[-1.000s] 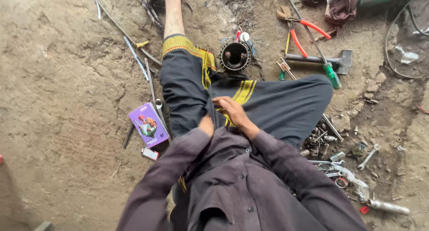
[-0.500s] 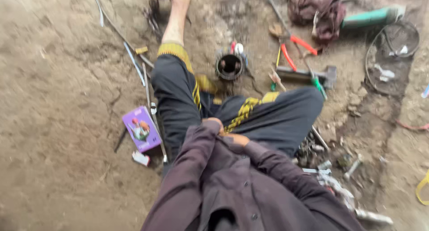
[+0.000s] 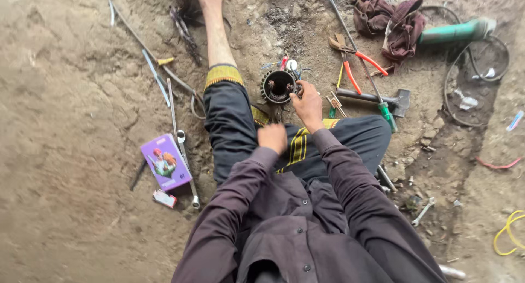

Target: The person sits on the ground and writes in a notebook with a pen, then picks up a cylindrical motor component and uses a screwdriver to work on parts inside it, holding the component between their legs.

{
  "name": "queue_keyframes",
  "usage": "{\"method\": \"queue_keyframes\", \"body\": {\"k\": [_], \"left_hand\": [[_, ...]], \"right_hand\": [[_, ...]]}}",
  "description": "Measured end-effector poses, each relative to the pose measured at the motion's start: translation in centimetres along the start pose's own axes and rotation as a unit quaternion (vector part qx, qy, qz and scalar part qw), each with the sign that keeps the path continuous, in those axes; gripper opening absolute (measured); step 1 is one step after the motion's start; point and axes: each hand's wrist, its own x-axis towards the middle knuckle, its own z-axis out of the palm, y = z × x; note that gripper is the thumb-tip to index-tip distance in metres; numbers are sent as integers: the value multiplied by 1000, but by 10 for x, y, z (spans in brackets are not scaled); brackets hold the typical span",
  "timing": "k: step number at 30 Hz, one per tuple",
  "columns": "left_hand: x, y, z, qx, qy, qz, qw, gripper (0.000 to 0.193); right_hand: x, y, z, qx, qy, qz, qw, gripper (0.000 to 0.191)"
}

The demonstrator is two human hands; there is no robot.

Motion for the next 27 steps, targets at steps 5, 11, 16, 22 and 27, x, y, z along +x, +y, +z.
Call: {"method": "queue_keyframes", "body": {"k": [5, 11, 16, 22, 27], "left_hand": [[71, -40, -56, -204, 293, -44, 933, 53], [102, -48, -41, -212, 219, -45, 951, 46], [107, -60, -23, -263, 208, -26, 942, 29], [107, -72, -28, -288, 187, 14, 939, 29], [91, -63, -30, -321, 206, 35, 924, 46]], "right_hand": [[10, -1, 15, -25, -10, 15, 1000, 41], [20, 3, 42, -99, 2, 28, 995, 29], [26, 9, 45, -43, 1, 29, 999, 20], [25, -4, 28, 38, 18, 8, 999, 18], [12, 22, -24, -245, 45, 60, 967, 37]]}}
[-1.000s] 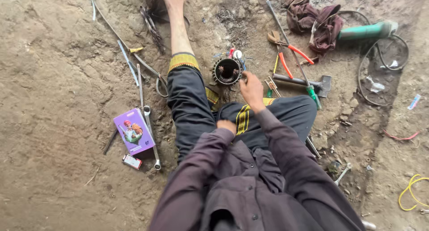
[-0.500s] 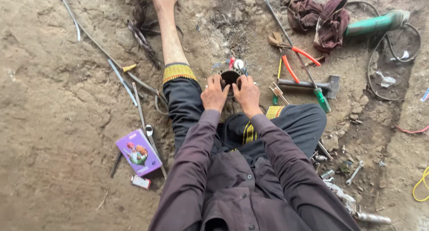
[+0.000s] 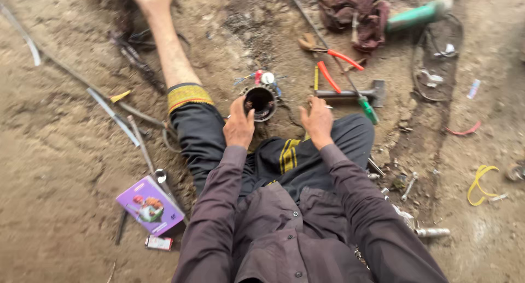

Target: The person sits on the ground and writes in a notebook with a pen, then picks up a cylindrical motor component and uses a screwdriver to work on parts inside it, holding the component between their legs.

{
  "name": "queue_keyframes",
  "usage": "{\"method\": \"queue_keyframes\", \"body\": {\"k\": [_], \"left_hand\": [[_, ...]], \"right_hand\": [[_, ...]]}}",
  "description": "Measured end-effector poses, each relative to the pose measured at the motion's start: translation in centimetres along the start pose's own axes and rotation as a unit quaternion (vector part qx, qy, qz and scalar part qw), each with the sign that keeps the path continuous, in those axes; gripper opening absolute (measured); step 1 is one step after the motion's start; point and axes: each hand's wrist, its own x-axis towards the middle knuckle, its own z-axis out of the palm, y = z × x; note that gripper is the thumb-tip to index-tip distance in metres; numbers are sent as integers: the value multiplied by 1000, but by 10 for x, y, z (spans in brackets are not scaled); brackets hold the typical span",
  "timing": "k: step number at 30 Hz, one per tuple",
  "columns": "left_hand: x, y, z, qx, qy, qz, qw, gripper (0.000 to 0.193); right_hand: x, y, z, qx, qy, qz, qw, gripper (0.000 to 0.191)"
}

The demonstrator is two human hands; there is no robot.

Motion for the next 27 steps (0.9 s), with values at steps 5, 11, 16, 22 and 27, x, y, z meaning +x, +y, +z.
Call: {"method": "queue_keyframes", "body": {"k": [5, 11, 16, 22, 27], "left_hand": [[-15, 2, 14, -94, 4, -108, 990, 78], [-13, 0, 1, -132, 2, -46, 990, 73], [-79, -59, -81, -275, 73, -168, 944, 68], [-180, -170, -180, 112, 370, -508, 770, 127], [-228, -177, -229, -332, 559, -606, 459, 131]], "right_hand": [[17, 63, -16, -170, -209, 46, 962, 27], [25, 75, -7, -141, -165, -101, 971, 16], [24, 102, 1, -239, -164, -132, 948, 19], [53, 214, -46, -76, -221, -60, 970, 47], [55, 272, -91, -131, -331, 23, 934, 51]]}}
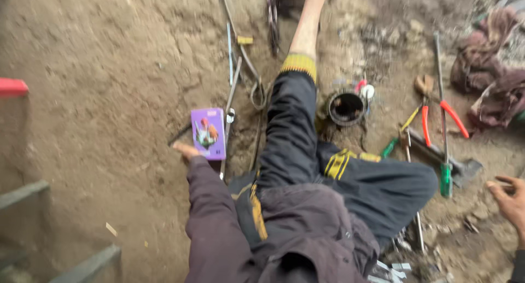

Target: The person sits on the ground and writes in a notebook with a pen, then picks up a cylindrical motor component and uses a screwdriver to work on parts inside it, holding the component between their legs.

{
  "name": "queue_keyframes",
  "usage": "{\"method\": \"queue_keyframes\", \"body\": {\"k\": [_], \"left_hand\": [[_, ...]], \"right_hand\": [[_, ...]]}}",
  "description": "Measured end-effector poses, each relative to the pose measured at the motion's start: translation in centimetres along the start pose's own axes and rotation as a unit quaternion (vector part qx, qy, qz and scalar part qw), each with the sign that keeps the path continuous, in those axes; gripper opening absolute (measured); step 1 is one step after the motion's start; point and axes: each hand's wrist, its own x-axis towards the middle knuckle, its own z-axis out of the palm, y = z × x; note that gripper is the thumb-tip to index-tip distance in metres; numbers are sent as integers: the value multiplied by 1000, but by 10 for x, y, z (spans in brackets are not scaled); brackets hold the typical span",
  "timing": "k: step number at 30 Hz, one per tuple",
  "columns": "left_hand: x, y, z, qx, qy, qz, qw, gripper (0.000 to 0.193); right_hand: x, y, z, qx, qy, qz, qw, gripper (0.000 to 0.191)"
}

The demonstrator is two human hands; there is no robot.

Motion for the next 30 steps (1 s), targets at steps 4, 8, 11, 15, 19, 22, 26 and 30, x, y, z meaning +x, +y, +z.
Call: {"method": "queue_keyframes", "body": {"k": [4, 8, 11, 15, 19, 22, 26, 30], "left_hand": [[2, -5, 4, 381, -93, 253, 884, 112], [2, -11, 23, 373, -197, 405, 811, 107], [3, -7, 22, 490, -140, 366, 779, 122], [-10, 6, 21, 561, -111, 282, 770, 118], [-13, 5, 29, 516, -73, 325, 789, 92], [-6, 3, 30, 420, -235, 302, 823, 88], [1, 0, 28, 352, -332, 181, 856, 90], [4, -4, 32, 408, -296, 188, 843, 90]], "right_hand": [[5, 8, -18, -35, -24, -24, 999, 55], [28, -6, -36, -37, 2, -50, 998, 59], [37, -25, -35, 79, 57, -61, 993, 66], [30, -44, -7, 146, 44, -48, 987, 60], [7, -53, 25, 203, 10, -35, 978, 56], [-9, -55, 40, 245, 1, 9, 970, 54], [-22, -58, 44, 291, 7, -10, 957, 52], [-36, -61, 38, 279, 29, -25, 959, 52]]}}
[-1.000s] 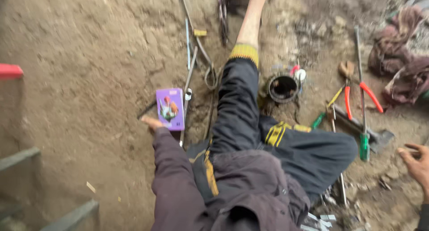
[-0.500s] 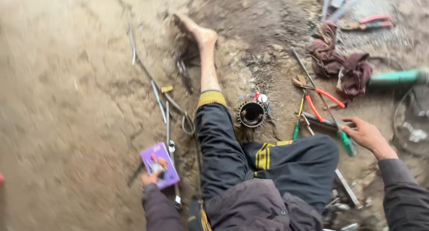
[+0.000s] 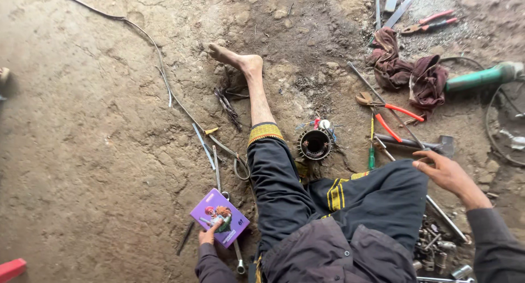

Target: The person sits on the ground and writes in a notebook with a pen, then picks up a cylindrical motor component and uses a screwdriver to work on parts inside it, holding the component between their legs.

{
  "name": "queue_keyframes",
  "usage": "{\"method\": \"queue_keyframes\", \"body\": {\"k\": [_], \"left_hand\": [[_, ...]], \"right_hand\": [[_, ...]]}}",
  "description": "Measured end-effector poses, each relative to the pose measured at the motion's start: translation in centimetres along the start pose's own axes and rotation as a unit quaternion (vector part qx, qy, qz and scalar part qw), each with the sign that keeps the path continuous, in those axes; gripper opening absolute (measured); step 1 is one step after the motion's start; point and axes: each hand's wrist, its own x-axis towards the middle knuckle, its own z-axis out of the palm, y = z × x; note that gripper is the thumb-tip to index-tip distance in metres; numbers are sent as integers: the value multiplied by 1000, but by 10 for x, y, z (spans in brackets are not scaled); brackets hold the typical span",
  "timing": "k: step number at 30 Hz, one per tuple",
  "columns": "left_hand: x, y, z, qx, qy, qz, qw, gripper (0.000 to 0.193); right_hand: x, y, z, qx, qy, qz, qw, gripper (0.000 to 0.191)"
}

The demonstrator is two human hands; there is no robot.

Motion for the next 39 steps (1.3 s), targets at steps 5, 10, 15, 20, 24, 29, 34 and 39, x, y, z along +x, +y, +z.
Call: {"method": "queue_keyframes", "body": {"k": [5, 10, 15, 20, 24, 29, 34, 39], "left_hand": [[-6, -6, -1, -261, 42, 91, 960, 66], [-57, 10, 49, -531, -247, 137, 799, 47], [-117, 82, 167, -576, -563, -26, 592, 56], [-175, 127, 242, -493, -675, 57, 545, 69], [-202, 128, 265, -488, -673, 93, 548, 68], [-202, 126, 266, -483, -665, 66, 566, 66], [-196, 124, 258, -481, -654, 57, 581, 64], [-188, 124, 255, -483, -643, 58, 592, 62]], "right_hand": [[-39, -55, 1, 71, 2, -40, 997, 53], [-86, -201, 89, 185, -133, -171, 958, 52], [-121, -312, 177, 264, -58, -279, 922, 67], [-124, -338, 168, 7, 196, -331, 923, 72], [-117, -321, 147, 2, 158, -249, 955, 68], [-89, -253, 107, 59, 115, -137, 982, 70], [-57, -191, 80, 362, 33, -248, 898, 61], [-58, -180, 85, 450, 22, -204, 869, 57]]}}
